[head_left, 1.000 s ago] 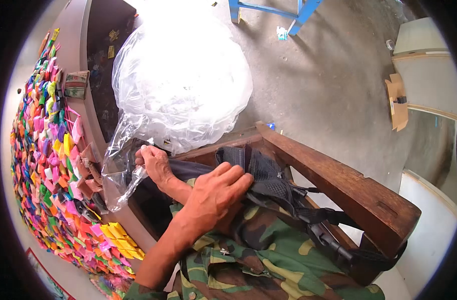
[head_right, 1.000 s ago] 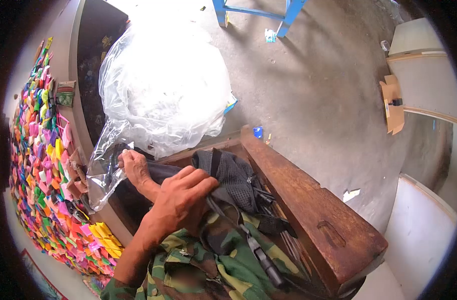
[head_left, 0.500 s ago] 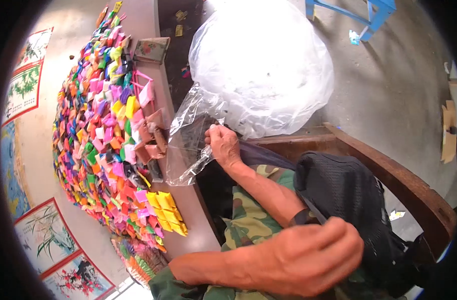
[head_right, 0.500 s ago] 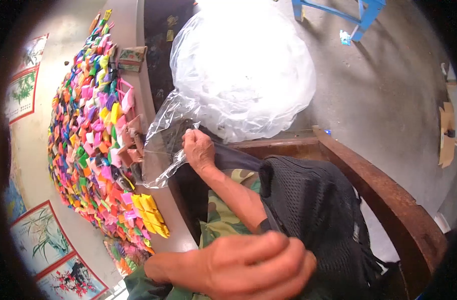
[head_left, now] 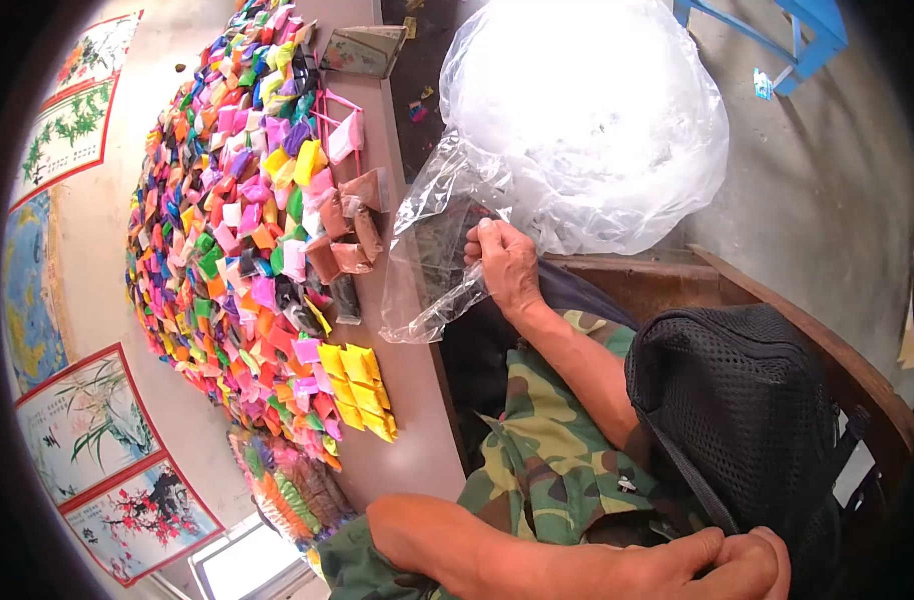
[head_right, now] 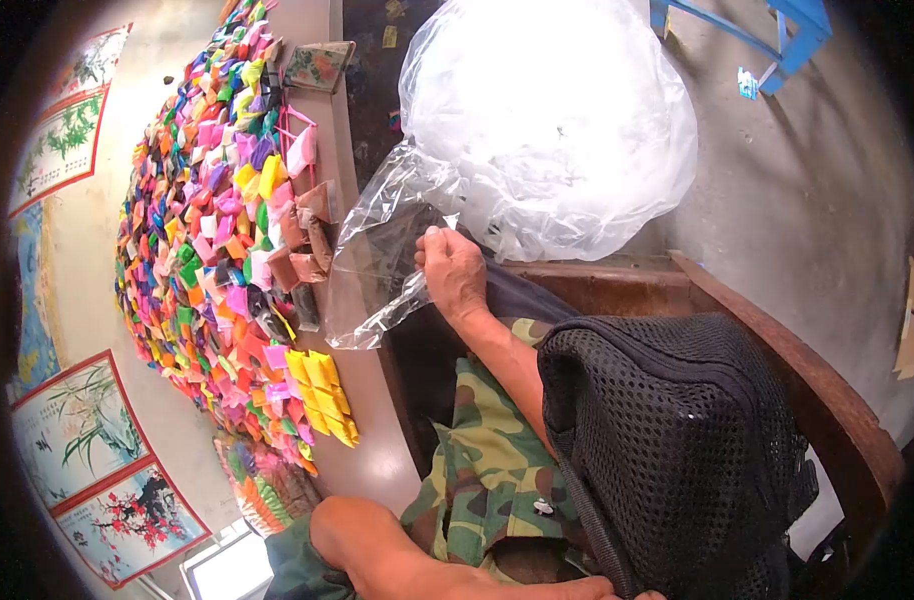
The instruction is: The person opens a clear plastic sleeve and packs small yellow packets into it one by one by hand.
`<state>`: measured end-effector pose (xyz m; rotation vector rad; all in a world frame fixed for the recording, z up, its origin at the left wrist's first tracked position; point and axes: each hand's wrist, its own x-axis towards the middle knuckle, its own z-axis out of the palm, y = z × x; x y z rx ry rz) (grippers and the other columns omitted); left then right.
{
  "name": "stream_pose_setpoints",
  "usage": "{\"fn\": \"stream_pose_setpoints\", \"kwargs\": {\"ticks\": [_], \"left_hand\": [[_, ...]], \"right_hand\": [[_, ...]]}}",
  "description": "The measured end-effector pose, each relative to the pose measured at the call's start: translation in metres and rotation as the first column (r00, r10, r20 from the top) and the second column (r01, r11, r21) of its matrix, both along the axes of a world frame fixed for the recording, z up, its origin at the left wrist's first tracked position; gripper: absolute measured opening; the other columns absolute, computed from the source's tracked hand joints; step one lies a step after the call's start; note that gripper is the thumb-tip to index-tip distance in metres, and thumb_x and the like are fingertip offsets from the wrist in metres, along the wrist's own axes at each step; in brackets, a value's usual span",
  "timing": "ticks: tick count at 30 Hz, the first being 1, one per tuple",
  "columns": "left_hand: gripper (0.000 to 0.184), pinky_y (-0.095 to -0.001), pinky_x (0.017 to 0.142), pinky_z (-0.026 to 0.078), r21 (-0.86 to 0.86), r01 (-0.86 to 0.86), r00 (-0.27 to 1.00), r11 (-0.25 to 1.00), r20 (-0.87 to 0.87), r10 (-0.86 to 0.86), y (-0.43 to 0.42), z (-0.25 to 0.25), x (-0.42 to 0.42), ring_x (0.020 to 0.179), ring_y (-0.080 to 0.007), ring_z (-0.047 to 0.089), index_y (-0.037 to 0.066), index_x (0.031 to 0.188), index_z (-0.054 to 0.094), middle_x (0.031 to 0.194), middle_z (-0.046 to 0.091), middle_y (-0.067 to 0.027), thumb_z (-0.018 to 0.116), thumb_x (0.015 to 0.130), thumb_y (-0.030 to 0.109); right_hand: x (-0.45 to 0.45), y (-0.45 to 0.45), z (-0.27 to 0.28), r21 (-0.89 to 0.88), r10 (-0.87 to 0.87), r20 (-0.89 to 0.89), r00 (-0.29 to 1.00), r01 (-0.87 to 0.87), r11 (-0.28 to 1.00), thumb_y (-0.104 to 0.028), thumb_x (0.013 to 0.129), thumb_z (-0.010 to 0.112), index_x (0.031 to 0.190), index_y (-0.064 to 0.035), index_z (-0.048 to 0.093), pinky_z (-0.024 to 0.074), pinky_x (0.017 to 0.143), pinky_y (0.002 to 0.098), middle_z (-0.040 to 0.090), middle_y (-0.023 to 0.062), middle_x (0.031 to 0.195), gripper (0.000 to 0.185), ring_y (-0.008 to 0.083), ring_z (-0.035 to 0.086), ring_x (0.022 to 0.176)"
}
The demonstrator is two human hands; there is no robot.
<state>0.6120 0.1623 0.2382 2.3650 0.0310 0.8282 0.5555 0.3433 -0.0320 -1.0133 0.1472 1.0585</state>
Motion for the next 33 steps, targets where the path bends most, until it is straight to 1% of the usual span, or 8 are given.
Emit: {"fn": "stream_pose_setpoints", "kwargs": {"ticks": [6,16,19,23,25,27,29,33], "left_hand": [[0.013,-0.025,0.051,0.046,-0.007,0.049,0.999,0.999,-0.01,-0.05,0.006,-0.002,0.0,0.072,-0.0188,0.056,-0.003,0.082,0.066,0.087,0.06,-0.0131,0.063,0.092,0.004],[0.012,-0.0262,0.06,0.051,0.257,0.096,0.99,0.962,0.078,-0.12,0.019,-0.027,0.007,0.076,-0.0217,0.061,-0.004,0.083,0.068,0.086,0.062,-0.0125,0.065,0.089,0.005],[0.011,-0.0274,0.063,0.052,0.262,0.17,0.985,0.95,-0.002,-0.175,0.027,-0.028,0.005,0.078,-0.0223,0.062,-0.005,0.086,0.069,0.089,0.062,-0.0123,0.069,0.088,0.006],[0.018,-0.0292,0.069,0.053,0.079,0.311,0.934,0.947,-0.207,-0.29,0.047,-0.028,0.003,0.085,-0.0234,0.062,-0.005,0.092,0.069,0.096,0.061,-0.0125,0.07,0.083,0.011],[0.036,-0.0288,0.076,0.052,-0.013,0.325,0.912,0.946,-0.261,-0.317,0.053,-0.03,0.008,0.088,-0.0242,0.06,-0.006,0.097,0.066,0.096,0.058,-0.0125,0.066,0.068,0.015],[0.037,-0.03,0.073,0.051,-0.037,0.347,0.878,0.937,-0.339,-0.338,0.055,-0.039,0.009,0.083,-0.0232,0.059,-0.007,0.099,0.067,0.094,0.058,-0.0123,0.067,0.068,0.014],[0.039,-0.0296,0.068,0.052,-0.094,0.39,0.822,0.916,-0.413,-0.393,0.062,-0.045,0.01,0.077,-0.0212,0.061,-0.006,0.103,0.069,0.096,0.06,-0.0126,0.071,0.069,0.012],[0.04,-0.0357,0.074,0.052,-0.27,0.37,0.744,0.889,-0.488,-0.457,0.069,-0.068,0.009,0.084,-0.0265,0.061,-0.004,0.11,0.067,0.1,0.062,-0.0128,0.07,0.072,0.008]], "right_hand": [[0.003,-0.002,0.004,0.014,-0.004,-0.026,1.0,0.004,1.0,-0.031,0.108,0.058,0.092,0.003,0.071,0.0544,0.066,0.0307,0.07,0.0068,0.079,0.04,0.0139,0.065,0.07],[0.004,-0.003,0.002,0.024,-0.007,-0.017,1.0,0.007,1.0,-0.028,0.109,0.057,0.093,0.0029,0.071,0.0565,0.068,0.0309,0.069,0.0067,0.08,0.037,0.0134,0.065,0.071],[0.003,-0.002,0.003,0.016,-0.02,-0.033,0.999,0.021,1.0,-0.028,0.108,0.057,0.091,0.0033,0.07,0.0557,0.066,0.0303,0.069,0.0065,0.078,0.038,0.0127,0.065,0.069],[0.003,-0.001,0.007,0.011,-0.04,-0.028,0.999,0.04,0.999,-0.029,0.108,0.058,0.09,0.0025,0.071,0.0548,0.065,0.0307,0.069,0.0061,0.077,0.038,0.0125,0.064,0.068],[-0.002,0.0,0.005,-0.009,-0.037,-0.007,0.999,0.036,0.999,-0.029,0.108,0.058,0.09,0.002,0.071,0.054,0.065,0.0306,0.069,0.0055,0.076,0.038,0.0119,0.064,0.068],[-0.016,0.009,-0.013,-0.044,-0.03,0.137,0.99,0.036,0.998,-0.03,0.107,0.056,0.089,-0.001,0.074,0.0538,0.066,0.0373,0.071,0.0099,0.074,0.038,0.0212,0.069,0.068],[-0.013,0.004,-0.008,-0.063,0.042,0.238,0.97,-0.028,0.998,-0.03,0.109,0.056,0.094,0.0026,0.071,0.0538,0.066,0.0299,0.069,0.0049,0.078,0.039,0.0117,0.065,0.07],[-0.017,0.009,-0.011,-0.066,0.015,0.185,0.983,-0.002,0.998,-0.03,0.109,0.056,0.09,0.0023,0.07,0.0531,0.065,0.0306,0.068,0.0052,0.074,0.04,0.0129,0.064,0.068]]}}
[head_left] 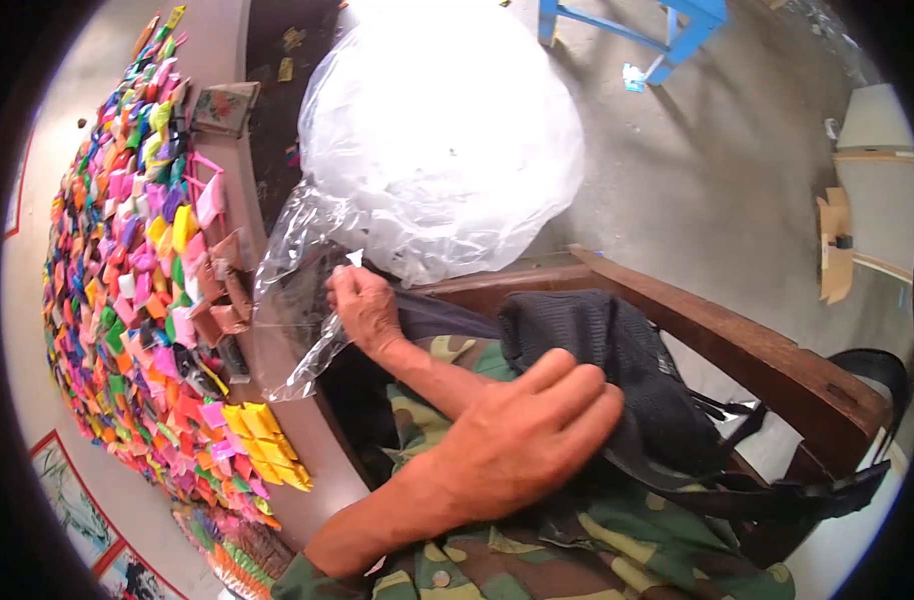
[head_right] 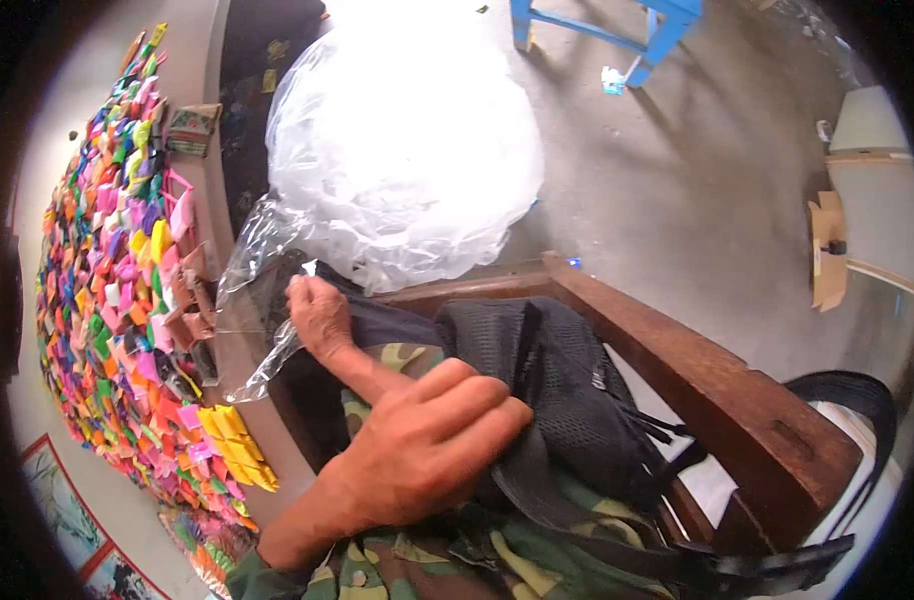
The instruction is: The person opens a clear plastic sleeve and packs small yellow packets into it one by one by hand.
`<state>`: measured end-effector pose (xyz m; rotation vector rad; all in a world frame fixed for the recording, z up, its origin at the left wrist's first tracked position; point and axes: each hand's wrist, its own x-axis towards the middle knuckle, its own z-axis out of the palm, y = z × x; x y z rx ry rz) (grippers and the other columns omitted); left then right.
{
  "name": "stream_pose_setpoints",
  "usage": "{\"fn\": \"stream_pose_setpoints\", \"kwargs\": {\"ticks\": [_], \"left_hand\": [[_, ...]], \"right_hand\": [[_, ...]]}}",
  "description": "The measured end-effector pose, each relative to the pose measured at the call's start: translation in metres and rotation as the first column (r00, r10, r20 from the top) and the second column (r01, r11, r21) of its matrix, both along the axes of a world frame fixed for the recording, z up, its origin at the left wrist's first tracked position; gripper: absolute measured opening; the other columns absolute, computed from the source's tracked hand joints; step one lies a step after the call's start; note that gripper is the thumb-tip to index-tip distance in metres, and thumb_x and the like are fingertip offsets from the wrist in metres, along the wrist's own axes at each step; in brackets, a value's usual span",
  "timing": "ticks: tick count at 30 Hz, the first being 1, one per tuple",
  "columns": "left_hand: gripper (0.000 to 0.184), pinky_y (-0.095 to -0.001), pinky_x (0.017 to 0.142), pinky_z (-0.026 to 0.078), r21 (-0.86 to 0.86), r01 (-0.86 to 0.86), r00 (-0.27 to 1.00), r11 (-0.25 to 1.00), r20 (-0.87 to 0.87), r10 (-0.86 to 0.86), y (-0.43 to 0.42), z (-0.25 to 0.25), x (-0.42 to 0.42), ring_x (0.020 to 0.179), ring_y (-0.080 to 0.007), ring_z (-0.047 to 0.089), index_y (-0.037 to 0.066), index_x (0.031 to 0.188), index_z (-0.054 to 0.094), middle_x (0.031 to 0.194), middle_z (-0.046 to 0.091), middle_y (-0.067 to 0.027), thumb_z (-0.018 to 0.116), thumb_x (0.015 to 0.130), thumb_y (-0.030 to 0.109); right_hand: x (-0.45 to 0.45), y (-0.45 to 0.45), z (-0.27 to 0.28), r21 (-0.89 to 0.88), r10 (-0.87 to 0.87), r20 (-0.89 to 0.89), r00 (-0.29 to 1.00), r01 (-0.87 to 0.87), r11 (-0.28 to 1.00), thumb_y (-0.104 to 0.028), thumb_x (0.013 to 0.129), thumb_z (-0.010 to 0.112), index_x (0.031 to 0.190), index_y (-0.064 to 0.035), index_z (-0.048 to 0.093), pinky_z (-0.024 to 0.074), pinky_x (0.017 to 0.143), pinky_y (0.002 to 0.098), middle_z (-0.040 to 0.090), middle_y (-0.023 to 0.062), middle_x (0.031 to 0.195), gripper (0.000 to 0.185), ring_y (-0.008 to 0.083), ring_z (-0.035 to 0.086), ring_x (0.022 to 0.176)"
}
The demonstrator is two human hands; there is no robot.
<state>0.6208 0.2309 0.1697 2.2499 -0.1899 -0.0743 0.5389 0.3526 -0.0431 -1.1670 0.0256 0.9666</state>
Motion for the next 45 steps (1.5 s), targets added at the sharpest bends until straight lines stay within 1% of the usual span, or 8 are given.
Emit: {"fn": "stream_pose_setpoints", "kwargs": {"ticks": [5,11,20,23,29,32,35,45], "left_hand": [[0.025,-0.0398,0.074,0.052,-0.041,-0.01,0.999,0.999,-0.048,0.008,-0.001,-0.027,0.001,0.088,-0.0308,0.055,0.002,0.095,0.055,0.092,0.051,-0.0112,0.066,0.073,0.003],[0.041,-0.041,0.078,0.053,-0.063,-0.004,0.995,0.998,-0.099,-0.003,-0.001,-0.044,0.002,0.091,-0.0319,0.061,0.001,0.109,0.065,0.097,0.061,-0.0116,0.068,0.068,-0.005],[0.021,-0.0414,0.08,0.051,0.001,-0.011,0.991,1.0,-0.131,0.011,0.007,-0.067,-0.005,0.092,-0.0319,0.055,0.004,0.094,0.055,0.094,0.053,-0.0115,0.066,0.077,0.001],[0.035,-0.0416,0.078,0.052,-0.009,0.012,0.987,1.0,-0.158,-0.014,0.007,-0.067,-0.004,0.091,-0.0325,0.06,0.001,0.108,0.065,0.096,0.059,-0.0114,0.068,0.073,-0.004],[0.017,-0.0427,0.081,0.051,-0.023,0.004,0.985,1.0,-0.174,-0.008,0.005,-0.068,0.001,0.093,-0.0335,0.056,0.003,0.095,0.056,0.096,0.054,-0.0129,0.065,0.081,0.002],[0.017,-0.0432,0.082,0.052,-0.005,-0.006,0.988,1.0,-0.153,0.006,0.004,-0.078,0.005,0.094,-0.034,0.056,0.002,0.097,0.056,0.097,0.054,-0.0132,0.065,0.082,0.002],[0.034,-0.042,0.081,0.052,0.036,-0.029,0.99,0.999,-0.136,0.033,0.002,-0.084,0.007,0.094,-0.0326,0.059,0.003,0.112,0.066,0.098,0.059,-0.0123,0.069,0.078,-0.001],[0.06,-0.0447,0.097,0.053,0.086,-0.085,0.965,0.993,-0.242,0.103,-0.001,-0.074,0.012,0.112,-0.0367,0.063,0.004,0.141,0.055,0.121,0.066,-0.0157,0.072,0.084,0.004]], "right_hand": [[0.008,-0.006,0.01,-0.027,0.028,0.003,1.0,-0.028,0.999,-0.033,0.109,0.056,0.09,0.0012,0.07,0.0538,0.066,0.0317,0.068,0.0068,0.073,0.041,0.0141,0.065,0.068],[0.008,-0.004,0.008,-0.03,0.028,0.014,1.0,-0.028,0.999,-0.034,0.109,0.056,0.09,0.0019,0.07,0.0545,0.067,0.0325,0.068,0.007,0.074,0.043,0.0147,0.066,0.07],[0.004,0.002,-0.004,-0.036,0.036,0.003,0.999,-0.036,0.999,-0.033,0.109,0.055,0.091,0.0019,0.069,0.0558,0.068,0.0321,0.07,0.0062,0.077,0.042,0.0145,0.068,0.071],[0.006,0.0,0.002,-0.027,-0.01,-0.007,1.0,0.01,1.0,-0.034,0.108,0.055,0.085,-0.0015,0.068,0.0522,0.066,0.0395,0.068,0.0099,0.069,0.042,0.0237,0.066,0.065],[0.008,0.0,0.003,-0.014,-0.016,-0.01,1.0,0.016,1.0,-0.034,0.108,0.055,0.087,-0.0012,0.068,0.0517,0.064,0.0374,0.067,0.0076,0.069,0.041,0.0192,0.064,0.063],[0.027,-0.015,0.034,-0.068,0.013,-0.036,0.999,-0.015,0.998,-0.038,0.099,0.052,0.087,-0.0036,0.076,0.0585,0.076,0.0417,0.076,0.0136,0.08,0.045,0.0289,0.075,0.079],[0.013,-0.003,0.004,-0.106,0.013,0.173,0.985,0.006,0.994,-0.038,0.101,0.052,0.087,-0.0041,0.077,0.0585,0.075,0.0415,0.076,0.0132,0.08,0.044,0.0285,0.075,0.078],[0.013,-0.007,0.008,-0.022,0.019,0.012,1.0,-0.018,1.0,-0.035,0.106,0.054,0.091,-0.002,0.072,0.0568,0.071,0.036,0.071,0.009,0.079,0.041,0.0204,0.069,0.074]]}}
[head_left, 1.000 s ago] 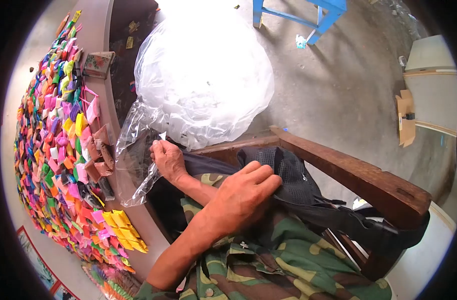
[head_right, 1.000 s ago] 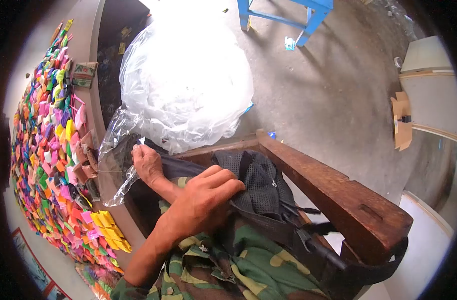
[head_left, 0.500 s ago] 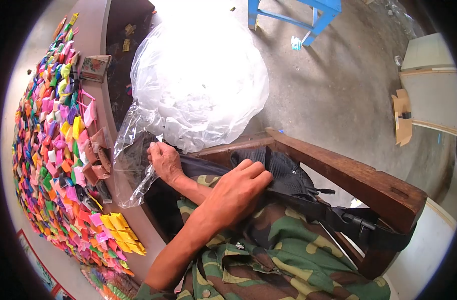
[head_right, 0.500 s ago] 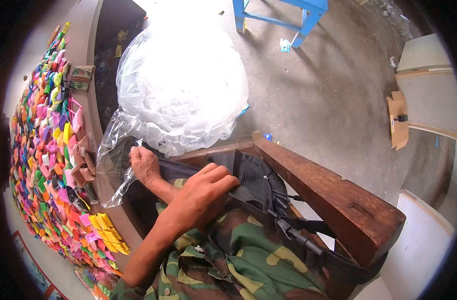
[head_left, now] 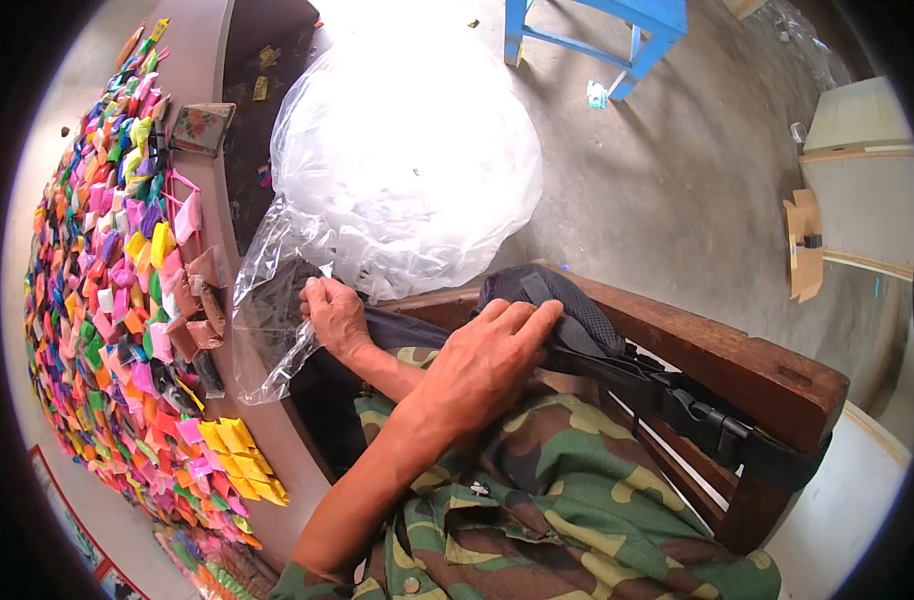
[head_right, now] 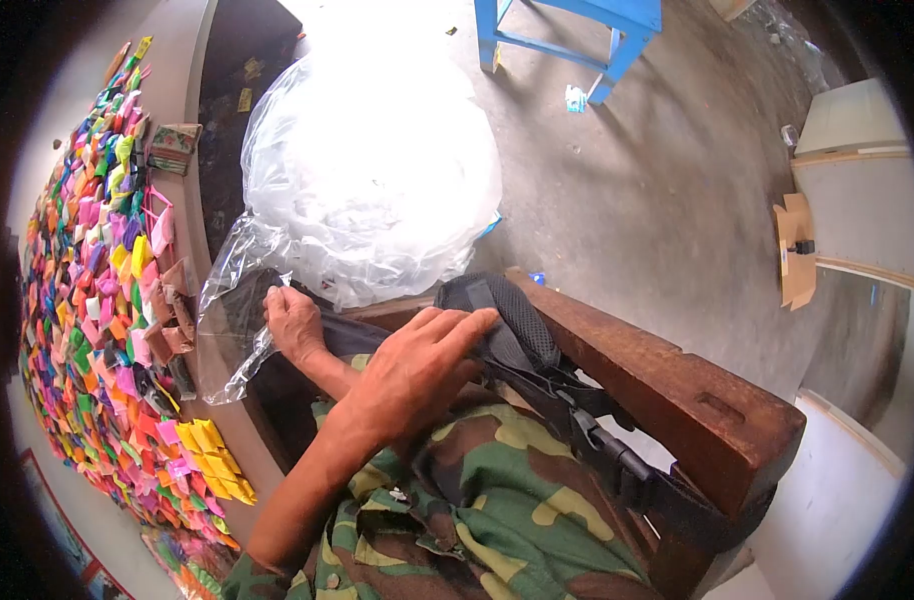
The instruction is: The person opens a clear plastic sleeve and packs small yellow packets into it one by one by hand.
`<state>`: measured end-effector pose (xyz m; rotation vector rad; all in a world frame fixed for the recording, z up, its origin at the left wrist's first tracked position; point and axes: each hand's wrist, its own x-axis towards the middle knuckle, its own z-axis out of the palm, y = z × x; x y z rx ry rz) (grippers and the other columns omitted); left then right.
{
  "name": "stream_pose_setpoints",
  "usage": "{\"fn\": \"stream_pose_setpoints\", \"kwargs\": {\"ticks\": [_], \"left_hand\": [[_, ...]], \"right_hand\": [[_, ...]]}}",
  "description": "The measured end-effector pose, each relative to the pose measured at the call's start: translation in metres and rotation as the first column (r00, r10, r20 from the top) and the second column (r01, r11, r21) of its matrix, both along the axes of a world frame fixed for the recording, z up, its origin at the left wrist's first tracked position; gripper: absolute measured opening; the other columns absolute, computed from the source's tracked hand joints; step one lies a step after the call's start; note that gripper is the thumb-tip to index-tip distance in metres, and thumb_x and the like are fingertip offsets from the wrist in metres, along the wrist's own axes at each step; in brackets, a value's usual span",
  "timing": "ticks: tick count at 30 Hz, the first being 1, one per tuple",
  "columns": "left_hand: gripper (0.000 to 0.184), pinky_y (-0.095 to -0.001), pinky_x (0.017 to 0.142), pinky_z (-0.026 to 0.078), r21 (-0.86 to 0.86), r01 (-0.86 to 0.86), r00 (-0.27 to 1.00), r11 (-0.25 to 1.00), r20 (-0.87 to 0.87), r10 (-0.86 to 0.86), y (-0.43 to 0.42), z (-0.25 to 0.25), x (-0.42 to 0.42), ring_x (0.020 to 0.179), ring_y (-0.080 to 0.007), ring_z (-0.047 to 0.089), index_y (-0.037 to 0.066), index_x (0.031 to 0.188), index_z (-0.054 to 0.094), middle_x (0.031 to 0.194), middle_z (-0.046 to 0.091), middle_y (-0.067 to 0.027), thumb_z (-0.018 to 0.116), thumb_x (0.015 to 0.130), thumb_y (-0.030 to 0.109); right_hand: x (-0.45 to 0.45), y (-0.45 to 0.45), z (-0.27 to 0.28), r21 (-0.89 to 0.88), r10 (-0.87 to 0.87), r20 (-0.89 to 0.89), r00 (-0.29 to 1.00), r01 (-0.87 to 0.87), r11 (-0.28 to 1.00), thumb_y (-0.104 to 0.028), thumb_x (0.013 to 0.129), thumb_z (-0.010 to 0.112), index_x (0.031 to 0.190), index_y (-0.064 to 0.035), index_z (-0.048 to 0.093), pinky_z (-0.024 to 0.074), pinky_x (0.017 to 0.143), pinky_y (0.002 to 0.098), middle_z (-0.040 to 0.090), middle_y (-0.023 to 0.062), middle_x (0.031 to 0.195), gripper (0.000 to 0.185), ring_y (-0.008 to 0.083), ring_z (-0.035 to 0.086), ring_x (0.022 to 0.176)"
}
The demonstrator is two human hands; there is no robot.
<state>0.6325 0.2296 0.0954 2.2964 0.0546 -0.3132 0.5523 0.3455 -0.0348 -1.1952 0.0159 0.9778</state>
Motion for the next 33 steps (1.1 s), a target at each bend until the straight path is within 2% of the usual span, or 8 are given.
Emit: {"fn": "stream_pose_setpoints", "kwargs": {"ticks": [5,8,13,14,17,24,28,33], "left_hand": [[0.062,-0.0432,0.096,0.054,0.056,-0.066,0.995,0.996,0.085,0.061,0.003,0.005,-0.006,0.116,-0.0343,0.062,0.002,0.145,0.051,0.126,0.064,-0.0169,0.069,0.086,0.004],[0.058,-0.0422,0.099,0.054,0.066,-0.155,0.976,0.986,0.162,0.143,0.015,0.01,-0.024,0.119,-0.0354,0.064,0.002,0.14,0.057,0.127,0.067,-0.0178,0.074,0.086,0.005],[0.038,-0.0324,0.078,0.06,0.082,-0.579,0.778,0.811,0.352,0.52,0.031,0.054,-0.073,0.086,-0.0234,0.074,0.003,0.121,0.072,0.109,0.075,-0.0137,0.079,0.084,-0.004],[0.036,-0.0292,0.078,0.058,0.106,-0.63,0.737,0.77,0.395,0.548,0.035,0.061,-0.088,0.087,-0.0189,0.072,0.001,0.12,0.072,0.108,0.074,-0.0123,0.078,0.085,-0.006],[0.034,-0.0296,0.071,0.058,0.149,-0.752,0.625,0.642,0.47,0.623,0.043,0.075,-0.132,0.083,-0.021,0.072,0.0,0.12,0.071,0.108,0.074,-0.0139,0.079,0.088,-0.004],[0.031,-0.0282,0.069,0.053,0.249,-0.918,0.395,0.308,0.638,0.661,0.036,0.089,-0.204,0.09,-0.0209,0.069,0.001,0.124,0.069,0.115,0.074,-0.0131,0.077,0.096,0.011],[0.038,-0.029,0.072,0.053,0.256,-0.949,0.308,0.183,0.636,0.708,0.045,0.086,-0.241,0.102,-0.0212,0.066,0.002,0.132,0.067,0.124,0.07,-0.0116,0.074,0.099,0.019],[0.054,-0.0276,0.076,0.052,0.109,-0.991,0.119,0.072,0.527,0.841,0.038,0.074,-0.28,0.109,-0.019,0.062,0.005,0.143,0.06,0.128,0.064,-0.0091,0.077,0.097,0.028]], "right_hand": [[-0.003,0.002,-0.006,0.055,0.006,-0.091,0.996,-0.001,0.998,-0.034,0.108,0.055,0.093,-0.0013,0.07,0.0559,0.069,0.033,0.069,0.0065,0.078,0.039,0.0159,0.066,0.072],[0.0,0.003,-0.01,0.087,0.005,-0.124,0.992,0.006,0.996,-0.033,0.11,0.055,0.094,-0.0008,0.069,0.0554,0.067,0.0312,0.067,0.0051,0.078,0.039,0.0132,0.064,0.071],[-0.005,0.0,0.006,0.14,-0.087,-0.149,0.985,0.108,0.984,-0.035,0.111,0.054,0.095,-0.0015,0.067,0.0545,0.066,0.0296,0.066,0.004,0.079,0.039,0.0116,0.061,0.069],[-0.006,-0.001,0.015,0.144,-0.123,-0.14,0.983,0.143,0.979,-0.035,0.112,0.053,0.094,-0.0011,0.067,0.0539,0.065,0.0292,0.066,0.0042,0.079,0.04,0.0112,0.06,0.067],[-0.003,-0.012,0.035,0.25,-0.075,-0.147,0.986,0.111,0.962,-0.035,0.113,0.052,0.099,-0.0021,0.066,0.0551,0.067,0.0276,0.065,0.0026,0.084,0.038,0.0094,0.061,0.071],[-0.002,-0.03,0.082,0.325,0.018,0.099,0.995,-0.05,0.944,-0.031,0.113,0.053,0.109,-0.0007,0.066,0.0525,0.072,0.0249,0.065,0.0018,0.092,0.033,0.0091,0.062,0.078],[-0.004,-0.042,0.109,0.412,-0.022,0.312,0.95,-0.114,0.904,-0.023,0.114,0.054,0.111,0.0,0.066,0.052,0.072,0.0246,0.065,0.0018,0.094,0.026,0.0089,0.062,0.077],[-0.016,-0.052,0.144,0.501,-0.042,0.404,0.914,-0.183,0.846,-0.018,0.113,0.053,0.111,0.0008,0.065,0.0508,0.076,0.0241,0.063,0.0022,0.093,0.023,0.0084,0.06,0.082]]}}
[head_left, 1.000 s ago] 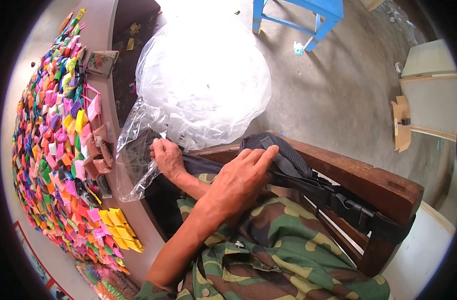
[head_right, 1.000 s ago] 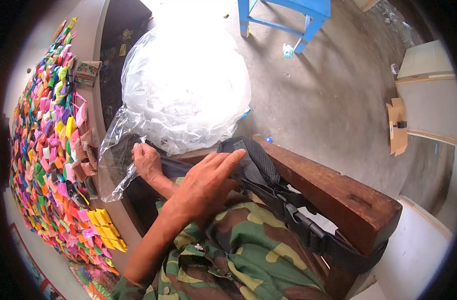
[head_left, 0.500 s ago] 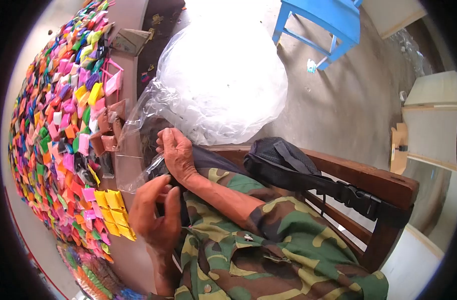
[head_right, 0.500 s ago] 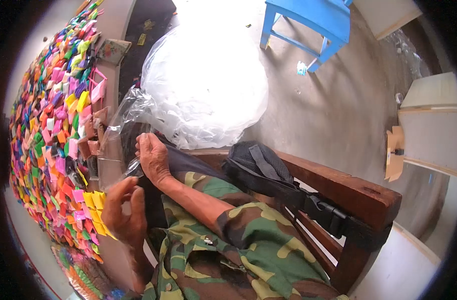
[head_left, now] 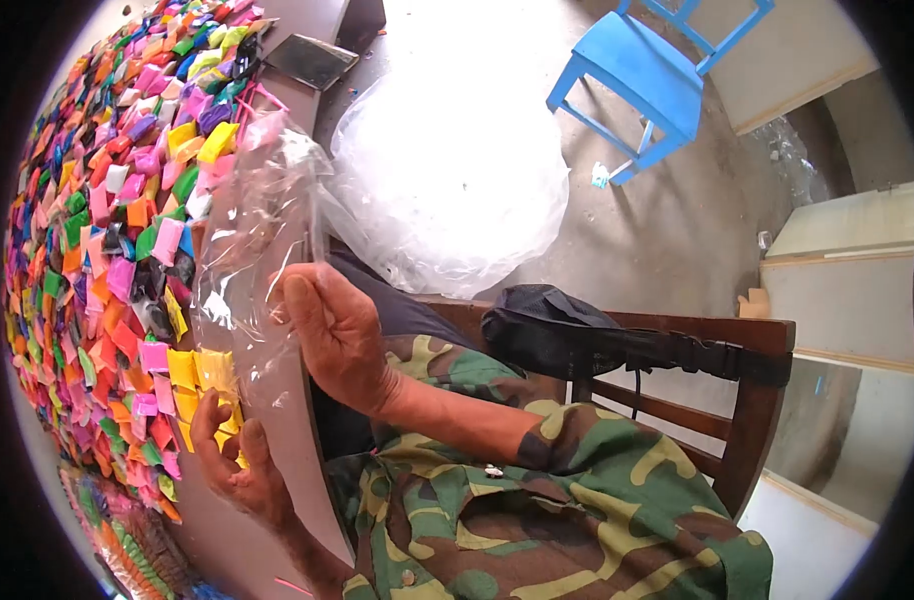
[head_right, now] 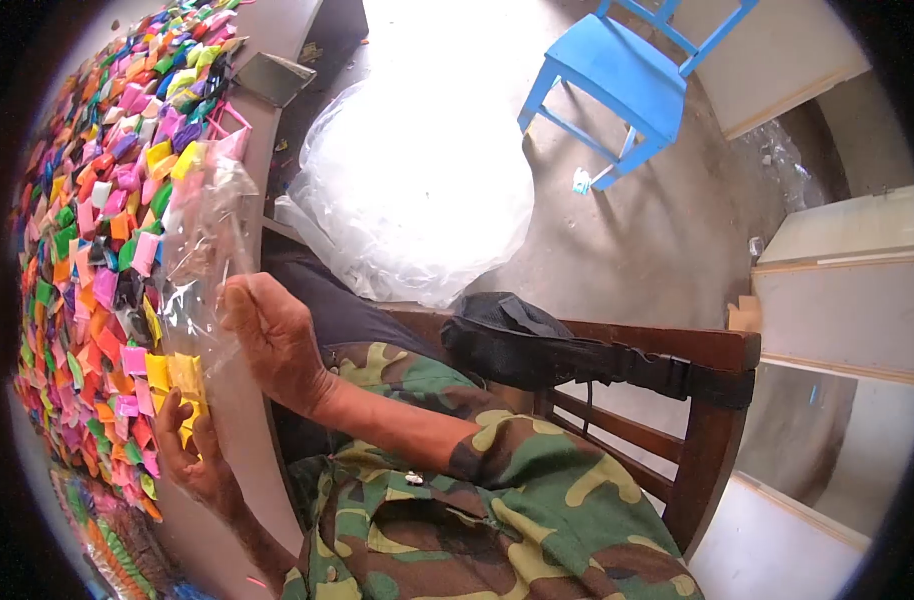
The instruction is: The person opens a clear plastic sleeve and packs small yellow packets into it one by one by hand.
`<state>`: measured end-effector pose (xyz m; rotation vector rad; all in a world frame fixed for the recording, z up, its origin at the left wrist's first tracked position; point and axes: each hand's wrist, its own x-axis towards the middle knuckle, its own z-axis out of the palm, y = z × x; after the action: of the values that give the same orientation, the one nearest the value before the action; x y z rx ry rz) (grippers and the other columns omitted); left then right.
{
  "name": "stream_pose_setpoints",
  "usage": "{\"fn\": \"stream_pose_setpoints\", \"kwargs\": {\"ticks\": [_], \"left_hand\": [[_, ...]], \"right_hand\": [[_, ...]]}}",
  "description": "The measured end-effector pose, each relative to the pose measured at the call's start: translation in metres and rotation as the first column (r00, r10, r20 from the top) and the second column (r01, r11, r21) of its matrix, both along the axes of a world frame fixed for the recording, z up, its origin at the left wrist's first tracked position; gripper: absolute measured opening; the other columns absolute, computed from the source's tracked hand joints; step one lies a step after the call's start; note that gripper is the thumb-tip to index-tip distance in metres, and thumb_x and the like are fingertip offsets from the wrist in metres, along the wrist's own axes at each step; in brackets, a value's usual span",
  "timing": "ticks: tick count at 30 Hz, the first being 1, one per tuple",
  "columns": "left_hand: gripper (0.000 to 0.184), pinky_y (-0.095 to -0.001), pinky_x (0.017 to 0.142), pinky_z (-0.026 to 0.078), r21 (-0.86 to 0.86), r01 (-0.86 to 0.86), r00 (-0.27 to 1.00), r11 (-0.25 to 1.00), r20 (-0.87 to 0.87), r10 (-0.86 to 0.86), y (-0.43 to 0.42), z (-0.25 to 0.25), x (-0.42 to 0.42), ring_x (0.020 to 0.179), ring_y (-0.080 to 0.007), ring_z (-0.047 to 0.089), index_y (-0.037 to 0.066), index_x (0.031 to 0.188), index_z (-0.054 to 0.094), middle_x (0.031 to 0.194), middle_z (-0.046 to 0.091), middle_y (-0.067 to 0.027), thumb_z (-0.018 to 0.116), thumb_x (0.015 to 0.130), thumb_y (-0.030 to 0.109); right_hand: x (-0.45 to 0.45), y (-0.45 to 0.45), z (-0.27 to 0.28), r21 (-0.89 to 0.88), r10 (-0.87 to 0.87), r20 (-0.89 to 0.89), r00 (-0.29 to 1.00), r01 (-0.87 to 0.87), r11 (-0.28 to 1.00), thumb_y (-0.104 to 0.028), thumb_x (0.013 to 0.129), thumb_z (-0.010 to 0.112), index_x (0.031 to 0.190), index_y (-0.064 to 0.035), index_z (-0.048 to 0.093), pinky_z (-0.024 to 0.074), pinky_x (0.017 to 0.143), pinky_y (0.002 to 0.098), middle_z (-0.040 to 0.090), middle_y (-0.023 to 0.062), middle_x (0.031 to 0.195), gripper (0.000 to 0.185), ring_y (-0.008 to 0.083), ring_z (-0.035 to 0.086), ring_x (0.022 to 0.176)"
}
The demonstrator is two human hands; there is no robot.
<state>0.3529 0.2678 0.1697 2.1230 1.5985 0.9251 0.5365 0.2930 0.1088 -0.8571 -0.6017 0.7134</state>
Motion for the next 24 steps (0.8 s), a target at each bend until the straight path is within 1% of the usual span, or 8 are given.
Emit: {"fn": "stream_pose_setpoints", "kwargs": {"ticks": [2,8,9,10,12,17,20,24], "left_hand": [[0.061,-0.0271,0.075,0.052,-0.04,-0.021,0.998,0.999,0.052,0.023,-0.002,-0.006,-0.012,0.106,-0.0187,0.062,0.005,0.145,0.058,0.13,0.063,-0.0089,0.079,0.095,0.031],[0.083,-0.0228,0.069,0.052,-0.201,-0.149,0.963,0.968,0.193,0.189,-0.018,-0.008,-0.049,0.097,-0.0138,0.063,0.004,0.151,0.05,0.141,0.058,-0.0078,0.087,0.077,0.003],[0.088,-0.0231,0.067,0.054,-0.15,-0.121,0.975,0.981,0.169,0.146,-0.021,-0.007,-0.057,0.094,-0.0147,0.065,0.005,0.151,0.051,0.147,0.056,-0.0109,0.09,0.072,0.002],[0.093,-0.0235,0.065,0.055,-0.098,-0.092,0.984,0.991,0.143,0.105,-0.025,-0.006,-0.064,0.092,-0.0156,0.068,0.006,0.151,0.053,0.152,0.055,-0.0141,0.093,0.067,0.002],[0.103,-0.0258,0.061,0.057,0.045,-0.007,0.999,0.999,0.041,0.005,-0.028,-0.002,-0.078,0.089,-0.0197,0.069,0.008,0.152,0.053,0.156,0.053,-0.0184,0.102,0.062,0.016],[0.045,-0.0325,0.068,0.062,0.171,-0.182,0.982,0.968,-0.017,0.188,-0.047,0.009,-0.101,0.085,-0.0225,0.073,0.009,0.125,0.071,0.135,0.067,-0.0162,0.086,0.083,0.001],[0.034,-0.0352,0.071,0.063,0.342,-0.215,0.965,0.915,-0.069,0.253,-0.061,0.015,-0.133,0.086,-0.0262,0.074,0.007,0.115,0.074,0.124,0.072,-0.0153,0.082,0.084,-0.003],[0.025,-0.0367,0.075,0.063,0.313,-0.304,0.942,0.9,-0.04,0.332,-0.081,0.021,-0.156,0.09,-0.0304,0.075,0.004,0.107,0.075,0.115,0.075,-0.0144,0.078,0.085,-0.007]], "right_hand": [[-0.012,0.001,0.01,0.029,0.035,0.07,0.997,-0.037,0.999,-0.018,0.113,0.053,0.11,0.0011,0.064,0.0503,0.078,0.0244,0.062,0.0024,0.093,0.022,0.0085,0.059,0.085],[-0.053,0.008,0.021,0.025,0.178,0.218,0.959,-0.188,0.982,-0.012,0.112,0.053,0.115,0.0026,0.065,0.0508,0.083,0.0262,0.065,0.0053,0.099,0.019,0.0107,0.06,0.093],[-0.064,0.009,0.016,0.005,0.229,0.158,0.961,-0.232,0.973,-0.005,0.107,0.057,0.118,0.0025,0.065,0.0534,0.08,0.0379,0.065,0.0173,0.101,0.016,0.0297,0.067,0.089],[-0.068,0.01,0.015,-0.035,0.266,0.228,0.936,-0.266,0.963,-0.006,0.107,0.058,0.12,0.0035,0.065,0.0541,0.082,0.0369,0.066,0.0155,0.103,0.018,0.0268,0.067,0.092],[-0.089,0.006,0.032,-0.125,0.399,-0.049,0.916,-0.402,0.907,-0.012,0.112,0.054,0.121,0.0021,0.066,0.0541,0.083,0.0287,0.067,0.005,0.105,0.02,0.012,0.064,0.096],[-0.132,0.013,0.056,-0.197,0.523,-0.158,0.838,-0.545,0.815,-0.028,0.114,0.053,0.117,-0.003,0.069,0.0579,0.078,0.0277,0.071,0.0035,0.102,0.03,0.0135,0.072,0.093],[-0.158,0.011,0.061,-0.256,0.603,-0.22,0.767,-0.642,0.723,-0.03,0.113,0.055,0.124,-0.0036,0.069,0.0598,0.079,0.0292,0.072,0.0048,0.109,0.032,0.016,0.073,0.095],[-0.187,0.013,0.064,-0.291,0.657,-0.334,0.675,-0.737,0.61,-0.029,0.112,0.057,0.129,-0.0047,0.068,0.0607,0.083,0.0308,0.072,0.0067,0.114,0.032,0.0191,0.074,0.102]]}}
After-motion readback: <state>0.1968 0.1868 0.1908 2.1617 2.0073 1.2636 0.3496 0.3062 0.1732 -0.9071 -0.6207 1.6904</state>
